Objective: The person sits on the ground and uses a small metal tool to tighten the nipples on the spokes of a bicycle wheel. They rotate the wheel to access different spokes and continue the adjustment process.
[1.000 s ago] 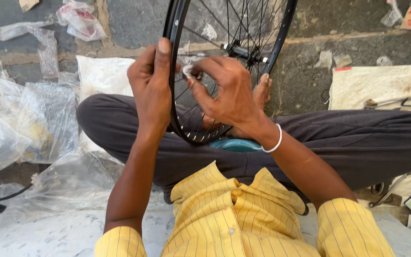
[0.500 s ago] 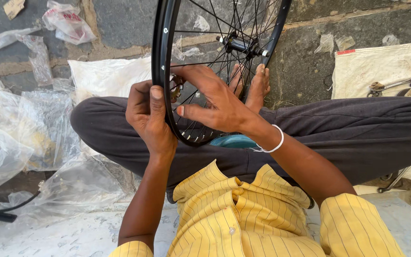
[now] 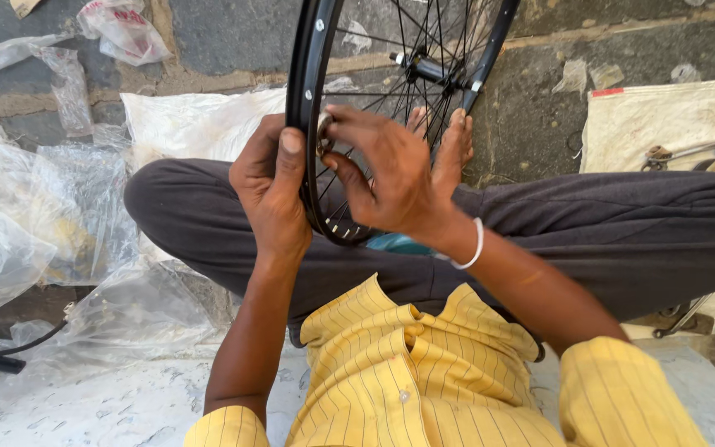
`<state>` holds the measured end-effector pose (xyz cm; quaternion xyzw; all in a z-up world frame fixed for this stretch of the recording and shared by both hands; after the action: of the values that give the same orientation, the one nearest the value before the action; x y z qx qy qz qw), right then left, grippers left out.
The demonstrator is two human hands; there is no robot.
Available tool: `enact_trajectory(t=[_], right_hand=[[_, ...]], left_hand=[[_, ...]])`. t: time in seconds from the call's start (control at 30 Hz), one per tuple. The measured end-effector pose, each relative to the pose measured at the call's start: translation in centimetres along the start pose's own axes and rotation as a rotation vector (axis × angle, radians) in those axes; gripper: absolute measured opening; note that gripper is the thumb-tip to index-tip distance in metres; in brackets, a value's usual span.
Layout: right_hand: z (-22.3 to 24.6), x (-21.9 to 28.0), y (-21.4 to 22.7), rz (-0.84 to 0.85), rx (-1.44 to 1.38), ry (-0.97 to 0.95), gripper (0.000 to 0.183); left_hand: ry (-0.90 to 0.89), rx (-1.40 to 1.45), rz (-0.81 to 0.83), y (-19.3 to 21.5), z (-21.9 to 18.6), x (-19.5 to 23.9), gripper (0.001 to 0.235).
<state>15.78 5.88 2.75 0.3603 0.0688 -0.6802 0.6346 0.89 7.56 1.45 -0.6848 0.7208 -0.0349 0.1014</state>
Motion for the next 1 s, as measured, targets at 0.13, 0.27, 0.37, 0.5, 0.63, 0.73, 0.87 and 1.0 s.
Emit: enact_trajectory(t=[0.13,0.27,0.37,0.5,0.63,0.73,0.87,1.0], right_hand=[[-1.6,-0.7,-0.7,0.321,0.132,-0.061,0.038],[0.2,-1.1,-0.7,-0.012,0.344,0.094,0.026],[3.4,0.5,-1.1,-0.164,0.323,0.034,0.036],[2.2,0.3,-0.1,-0.054,0.167,-0.008,0.032],[-0.4,-2.2,0.8,0.310,-0.041,-0.097,0.043],[-1.1,-2.0,0.4,0.360,-0.076,-0.178,0.037],[0.1,-1.7,-0.1,0.021,0.082,-0.047,0.032],[3.0,0.5,-0.4,-0.237,0.071,-0.010,0.035]], left_hand=[[0.041,0.041,-0.077,0.0,0.6,-0.1,0.026],[0.020,-0.063,-0.162,0.0,0.4,0.6,0.028],[-0.030,-0.102,-0.143,0.2,-0.2,0.5,0.029],[-0.075,-0.058,-0.047,0.0,-0.3,0.0,0.030],[-0.084,-0.063,-0.077,0.0,-0.3,0.3,0.030],[-0.012,0.001,-0.173,0.4,0.6,0.6,0.028],[-0.007,-0.010,-0.203,0.2,0.1,1.1,0.025],[0.035,-0.052,-0.113,0.5,-0.5,1.0,0.028]])
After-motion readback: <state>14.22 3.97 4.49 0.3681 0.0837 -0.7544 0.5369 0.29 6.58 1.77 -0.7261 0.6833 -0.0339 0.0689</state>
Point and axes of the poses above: each hand's wrist, its own x-axis away from the middle knuckle, its own y-axis out of the back of the hand, z = x × y, the point moved 7 cm from there along -x, towards the middle knuckle, and after that the axes turned 3 degrees about -y, right-handed, at the moved point
